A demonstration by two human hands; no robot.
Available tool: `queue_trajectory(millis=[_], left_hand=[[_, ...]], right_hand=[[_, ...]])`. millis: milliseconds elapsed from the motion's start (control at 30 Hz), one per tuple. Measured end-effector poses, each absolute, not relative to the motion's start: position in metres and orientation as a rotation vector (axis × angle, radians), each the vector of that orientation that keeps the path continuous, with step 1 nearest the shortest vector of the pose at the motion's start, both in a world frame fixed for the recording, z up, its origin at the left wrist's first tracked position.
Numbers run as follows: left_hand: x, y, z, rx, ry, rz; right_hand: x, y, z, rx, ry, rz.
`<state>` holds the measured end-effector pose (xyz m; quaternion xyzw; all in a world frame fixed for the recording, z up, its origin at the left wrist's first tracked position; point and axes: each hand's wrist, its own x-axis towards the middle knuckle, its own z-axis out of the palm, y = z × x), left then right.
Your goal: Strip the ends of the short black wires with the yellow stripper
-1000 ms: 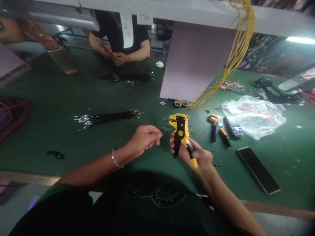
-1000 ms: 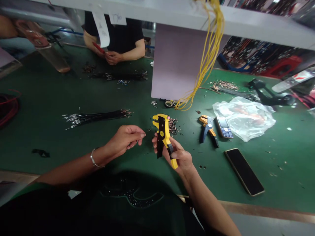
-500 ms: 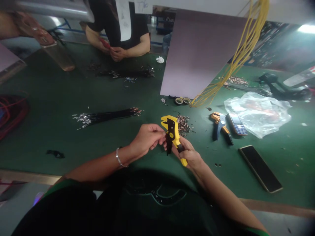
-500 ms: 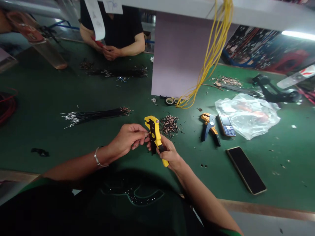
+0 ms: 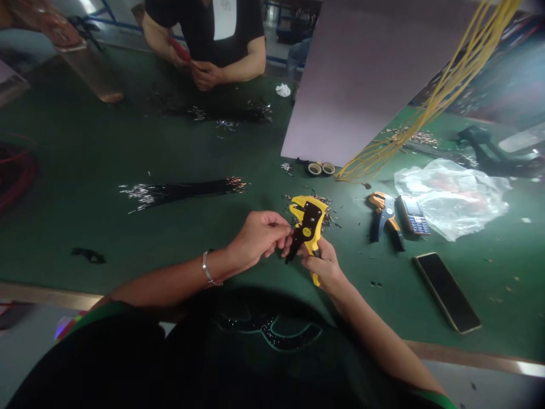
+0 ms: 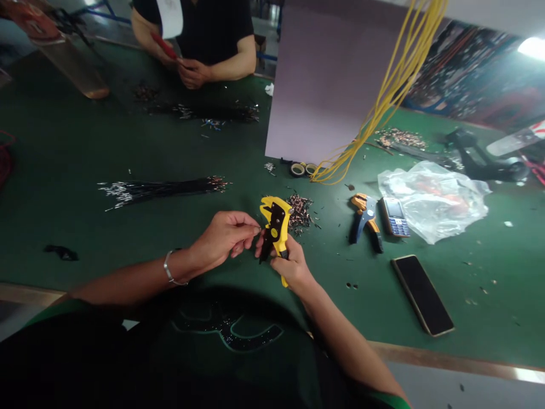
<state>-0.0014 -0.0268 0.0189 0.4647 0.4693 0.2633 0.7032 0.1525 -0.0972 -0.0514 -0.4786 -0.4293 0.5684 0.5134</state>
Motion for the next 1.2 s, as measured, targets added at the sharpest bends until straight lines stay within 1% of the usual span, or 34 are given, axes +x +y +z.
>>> queue_trajectory(millis=[167,367,600,700,933,1200], left_hand=[[-0.001,-0.028,0.013,1.013,0.997,0.581],[-0.002,-0.03,0.007,1.02,0.964,0.58],[-0.003,-0.031,0.006,1.012,0.953,0.577],[-0.002,-0.031,0.006,1.002,0.968,0.565],[-0.002,-0.031,0.008,0.986,0.97,0.544],[-0.001,-0.028,0.008,0.989,0.952,0.539]], right_hand=[[0.154,-0.097,-0.056,-1.185,-1.169,1.283],[0.152,-0.097,-0.045,-1.25,-1.333,1.137],[0.152,-0.101,-0.054,-1.29,-1.374,1.091],[0.153,-0.102,-0.055,-1.371,-1.44,0.986],[0.15,-0.102,-0.043,-1.452,-1.644,0.61],[0.15,-0.104,-0.052,-1.55,-1.716,0.45]])
